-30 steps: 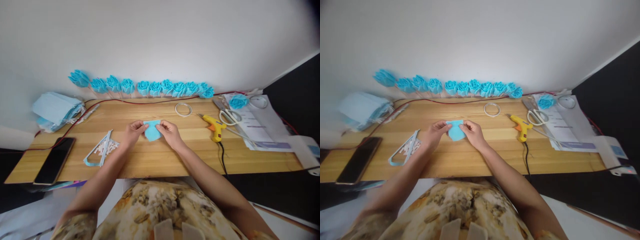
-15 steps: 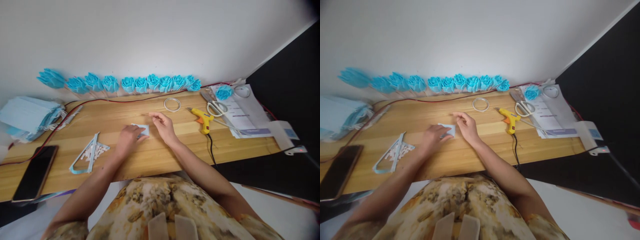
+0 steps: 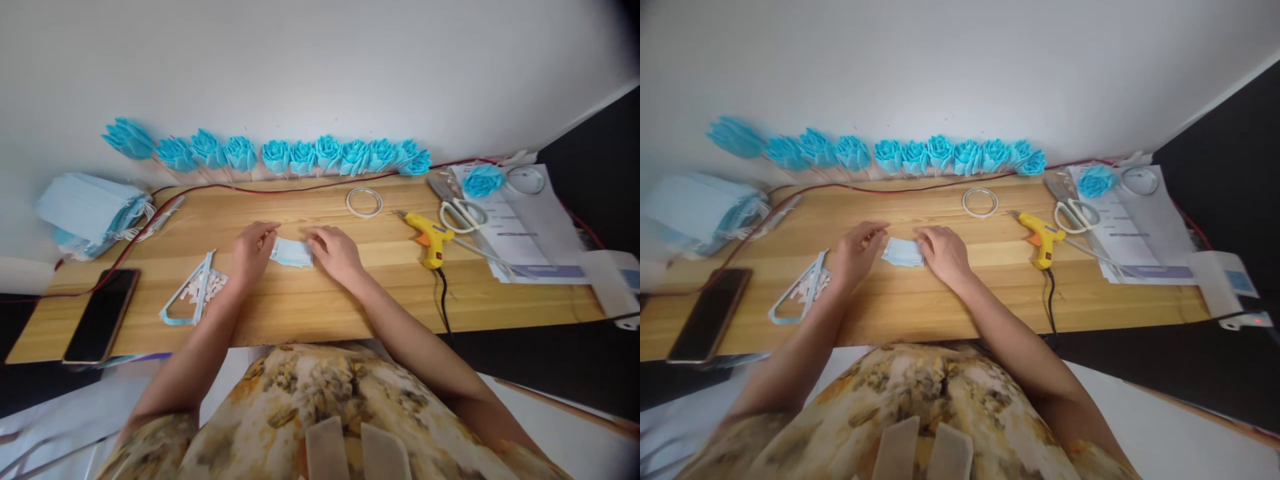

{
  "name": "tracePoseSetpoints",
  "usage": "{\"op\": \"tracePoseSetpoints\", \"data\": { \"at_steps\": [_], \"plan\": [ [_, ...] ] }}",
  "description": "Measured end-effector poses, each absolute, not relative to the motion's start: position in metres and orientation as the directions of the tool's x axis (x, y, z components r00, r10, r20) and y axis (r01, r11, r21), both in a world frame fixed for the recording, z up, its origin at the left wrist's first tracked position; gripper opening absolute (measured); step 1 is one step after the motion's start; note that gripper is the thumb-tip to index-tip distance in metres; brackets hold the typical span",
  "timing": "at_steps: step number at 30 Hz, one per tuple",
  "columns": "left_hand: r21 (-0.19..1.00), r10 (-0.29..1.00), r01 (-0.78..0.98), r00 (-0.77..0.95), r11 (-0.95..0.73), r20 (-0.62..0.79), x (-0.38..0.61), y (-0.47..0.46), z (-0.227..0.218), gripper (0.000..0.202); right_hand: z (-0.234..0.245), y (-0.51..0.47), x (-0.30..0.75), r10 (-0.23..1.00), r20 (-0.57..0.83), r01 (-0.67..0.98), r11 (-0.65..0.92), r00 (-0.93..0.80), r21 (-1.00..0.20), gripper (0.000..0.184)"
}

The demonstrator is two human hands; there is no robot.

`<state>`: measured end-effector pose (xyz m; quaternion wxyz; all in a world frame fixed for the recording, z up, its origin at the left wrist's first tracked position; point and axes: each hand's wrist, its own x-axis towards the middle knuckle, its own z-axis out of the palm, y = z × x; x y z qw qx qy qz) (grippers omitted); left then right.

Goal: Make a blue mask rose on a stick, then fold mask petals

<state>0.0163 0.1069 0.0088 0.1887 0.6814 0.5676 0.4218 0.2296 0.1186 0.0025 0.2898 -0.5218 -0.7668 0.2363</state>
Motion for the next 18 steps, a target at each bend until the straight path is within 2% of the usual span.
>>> {"op": "tracePoseSetpoints", "data": {
  "at_steps": [3,5,8,10,15,18],
  "plan": [
    [0.729,0.944,0.633,0.012,-0.262,0.329,0.014,0.11,0.004,0.029,0.003,0.118,0.226,0.918,0.162,0.779,0.394,-0.363,-0.487,0.01],
    [0.714,0.956,0.655,0.048,-0.248,0.288,0.012,0.112,0.001,0.032,0.002,0.118,0.224,0.909,0.168,0.782,0.413,-0.38,-0.467,0.005],
    [0.704,0.967,0.674,0.066,-0.224,0.245,0.011,0.115,-0.001,0.037,-0.001,0.118,0.226,0.902,0.212,0.734,0.429,-0.375,-0.527,0.007],
    [0.744,0.977,0.64,0.045,-0.19,0.211,0.011,0.115,0.001,0.042,-0.003,0.118,0.227,0.906,0.227,0.691,0.419,-0.356,-0.589,0.006],
    [0.908,0.999,0.418,0.039,-0.041,0.027,0.012,0.109,0.015,0.064,-0.004,0.118,0.231,0.9,0.288,0.563,0.431,-0.328,-0.705,0.005],
    [0.949,0.998,0.314,0.057,-0.018,0.001,0.012,0.107,0.02,0.064,-0.004,0.118,0.231,0.898,0.32,0.515,0.436,-0.301,-0.738,0.005]
  ]
}}
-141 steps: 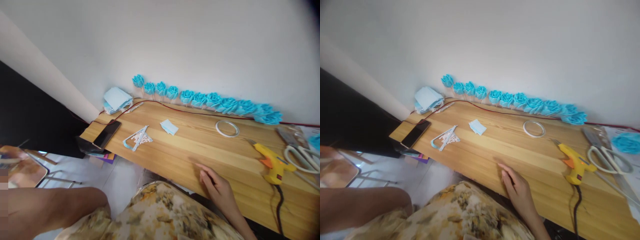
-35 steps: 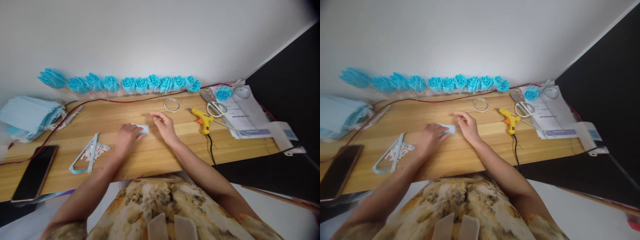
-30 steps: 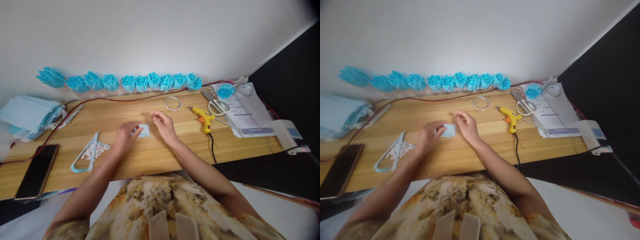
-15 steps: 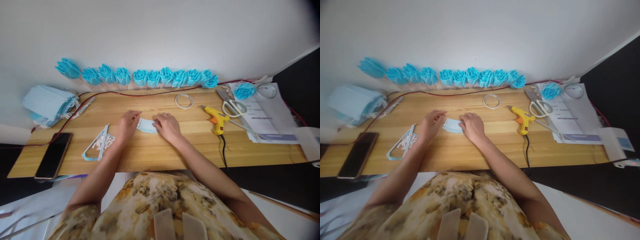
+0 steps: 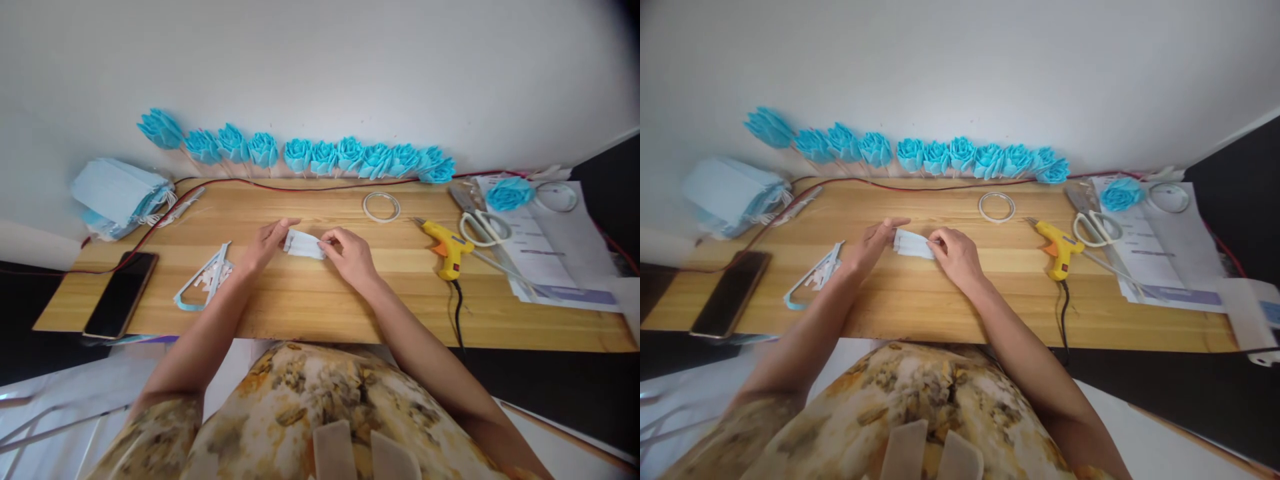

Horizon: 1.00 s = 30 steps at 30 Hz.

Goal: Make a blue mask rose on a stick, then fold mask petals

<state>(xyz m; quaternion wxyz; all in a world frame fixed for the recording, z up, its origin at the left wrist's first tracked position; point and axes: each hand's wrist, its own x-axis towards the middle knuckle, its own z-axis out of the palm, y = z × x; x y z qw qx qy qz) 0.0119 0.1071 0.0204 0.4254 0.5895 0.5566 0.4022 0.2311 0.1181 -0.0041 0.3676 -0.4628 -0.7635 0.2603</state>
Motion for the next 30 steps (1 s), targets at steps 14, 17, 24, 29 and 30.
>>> {"op": "tracePoseSetpoints", "data": {
  "at_steps": [14,17,24,29,30],
  "plan": [
    [0.999,0.999,0.015,0.018,0.048,-0.048,0.02,0.108,0.01,0.047,0.003,0.112,0.23,0.928,0.319,0.387,0.37,-0.191,-0.845,0.022],
    [0.998,0.998,-0.037,-0.033,0.055,-0.056,0.021,0.108,0.013,0.048,0.003,0.114,0.231,0.937,0.313,0.354,0.349,-0.156,-0.868,0.03],
    [0.997,0.996,-0.067,-0.072,0.038,-0.043,0.025,0.107,0.013,0.045,0.006,0.116,0.232,0.974,0.191,0.295,0.218,-0.119,-0.93,0.025],
    [0.999,0.998,-0.033,-0.05,0.035,-0.037,0.028,0.106,0.01,0.043,0.008,0.113,0.231,0.97,0.204,0.296,0.235,-0.132,-0.926,0.023],
    [0.999,0.998,-0.028,-0.053,0.031,-0.032,0.027,0.106,0.01,0.043,0.009,0.113,0.23,0.97,0.206,0.295,0.237,-0.132,-0.926,0.021]
  ]
}}
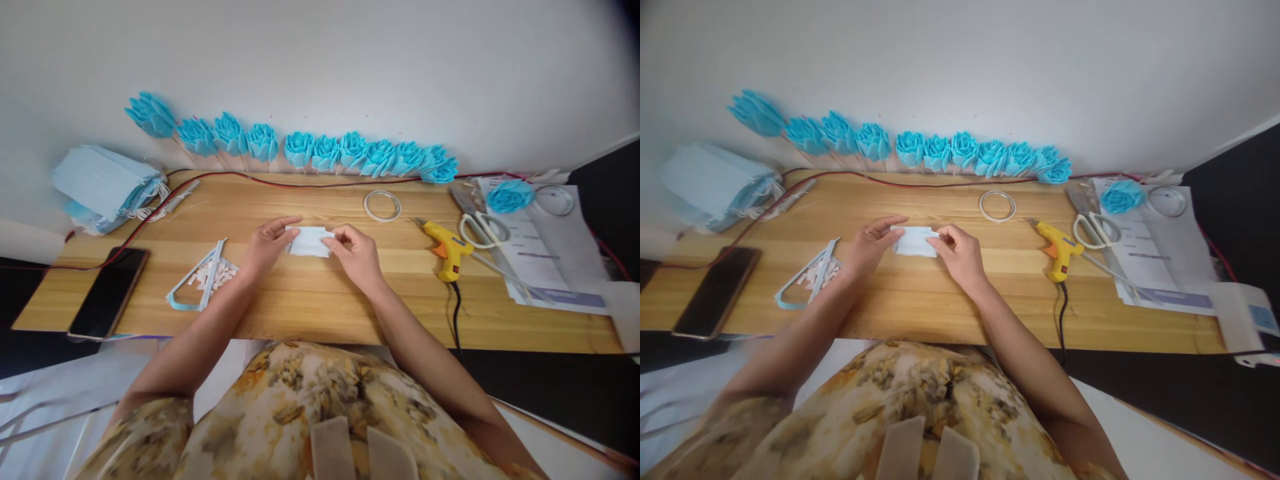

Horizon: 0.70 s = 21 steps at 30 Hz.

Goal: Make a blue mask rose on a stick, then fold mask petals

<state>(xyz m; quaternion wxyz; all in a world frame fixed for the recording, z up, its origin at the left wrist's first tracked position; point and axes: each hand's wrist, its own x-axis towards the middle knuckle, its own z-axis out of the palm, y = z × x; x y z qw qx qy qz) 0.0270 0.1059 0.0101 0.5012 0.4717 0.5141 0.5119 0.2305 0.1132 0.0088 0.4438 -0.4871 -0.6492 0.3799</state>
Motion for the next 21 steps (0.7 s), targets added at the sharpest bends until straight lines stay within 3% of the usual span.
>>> {"op": "tracePoseSetpoints", "data": {
  "at_steps": [5,9,13,21],
  "plan": [
    [0.997,0.99,-0.08,-0.139,0.025,-0.036,0.022,0.11,0.007,0.042,0.011,0.113,0.232,0.968,0.227,0.268,0.248,-0.108,-0.931,0.016],
    [0.993,0.975,-0.113,-0.212,0.041,-0.065,0.021,0.112,0.006,0.04,0.014,0.109,0.237,0.955,0.224,0.202,0.263,-0.194,-0.943,0.016],
    [0.995,0.994,-0.066,-0.085,0.07,-0.076,0.025,0.109,0.008,0.04,0.015,0.106,0.238,0.935,0.216,0.175,0.271,-0.281,-0.946,0.018],
    [0.993,0.995,-0.086,0.077,0.077,-0.07,0.031,0.102,0.012,0.039,0.014,0.11,0.232,0.96,0.206,0.284,0.254,-0.189,-0.925,0.012]
  ]
}}
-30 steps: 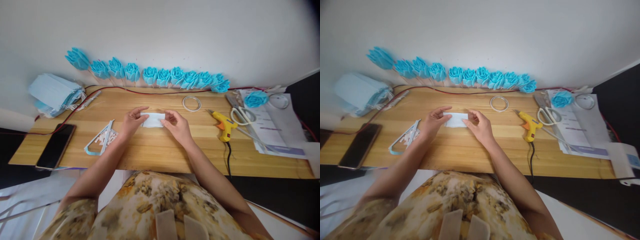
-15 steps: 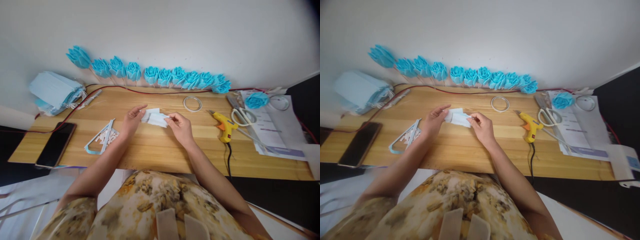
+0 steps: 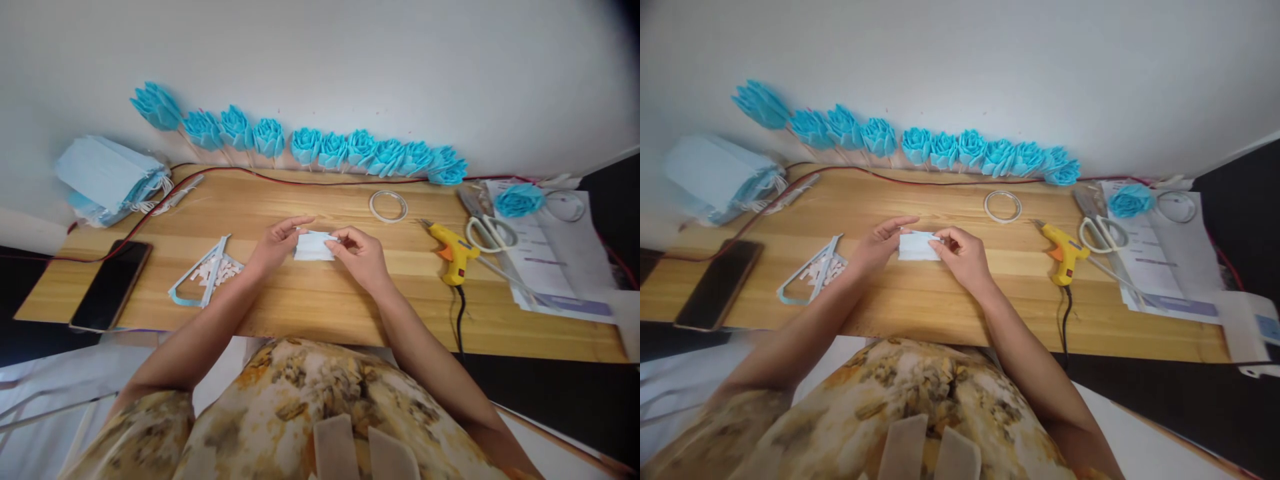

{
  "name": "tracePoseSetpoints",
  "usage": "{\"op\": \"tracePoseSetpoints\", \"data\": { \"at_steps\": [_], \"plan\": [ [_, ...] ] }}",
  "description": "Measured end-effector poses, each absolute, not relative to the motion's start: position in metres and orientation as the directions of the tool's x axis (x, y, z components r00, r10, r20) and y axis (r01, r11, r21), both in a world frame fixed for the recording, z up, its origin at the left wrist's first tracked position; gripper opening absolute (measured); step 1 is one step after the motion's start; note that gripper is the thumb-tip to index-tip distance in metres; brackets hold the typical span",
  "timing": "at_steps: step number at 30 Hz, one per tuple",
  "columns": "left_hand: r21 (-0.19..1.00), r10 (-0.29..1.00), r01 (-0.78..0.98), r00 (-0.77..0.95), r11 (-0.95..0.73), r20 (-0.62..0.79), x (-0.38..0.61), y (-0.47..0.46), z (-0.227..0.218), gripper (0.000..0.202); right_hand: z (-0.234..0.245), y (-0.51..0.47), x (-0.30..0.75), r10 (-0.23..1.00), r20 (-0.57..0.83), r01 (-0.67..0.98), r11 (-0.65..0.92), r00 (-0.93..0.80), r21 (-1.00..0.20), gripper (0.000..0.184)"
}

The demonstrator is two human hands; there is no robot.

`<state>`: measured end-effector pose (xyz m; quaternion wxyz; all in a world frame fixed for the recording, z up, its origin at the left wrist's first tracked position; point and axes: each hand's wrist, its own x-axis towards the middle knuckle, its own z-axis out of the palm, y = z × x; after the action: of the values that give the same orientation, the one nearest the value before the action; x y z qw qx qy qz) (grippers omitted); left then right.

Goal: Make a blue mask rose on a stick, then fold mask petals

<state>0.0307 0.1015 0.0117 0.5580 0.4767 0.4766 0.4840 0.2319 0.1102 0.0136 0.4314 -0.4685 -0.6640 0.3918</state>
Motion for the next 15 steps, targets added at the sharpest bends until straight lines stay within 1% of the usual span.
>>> {"op": "tracePoseSetpoints", "data": {
  "at_steps": [2,5,10,15],
  "plan": [
    [0.991,0.995,-0.107,0.074,0.075,-0.068,0.0309,0.1002,0.0126,0.044,0.0126,0.1106,0.2318,0.96,0.212,0.289,0.259,-0.184,-0.922,0.012],
    [0.982,0.993,-0.163,0.082,0.097,-0.085,0.0305,0.0991,0.0141,0.06,0.0123,0.1105,0.2319,0.964,0.207,0.29,0.249,-0.168,-0.924,0.012],
    [0.987,0.986,-0.102,0.124,0.121,-0.108,0.0304,0.0998,0.0162,0.075,0.0116,0.1099,0.2313,0.966,0.197,0.299,0.239,-0.165,-0.924,0.013],
    [0.981,0.982,-0.112,0.123,0.156,-0.142,0.0309,0.1014,0.0151,0.073,0.01,0.1109,0.2309,0.963,0.2,0.32,0.25,-0.179,-0.914,0.011]
  ]
}}
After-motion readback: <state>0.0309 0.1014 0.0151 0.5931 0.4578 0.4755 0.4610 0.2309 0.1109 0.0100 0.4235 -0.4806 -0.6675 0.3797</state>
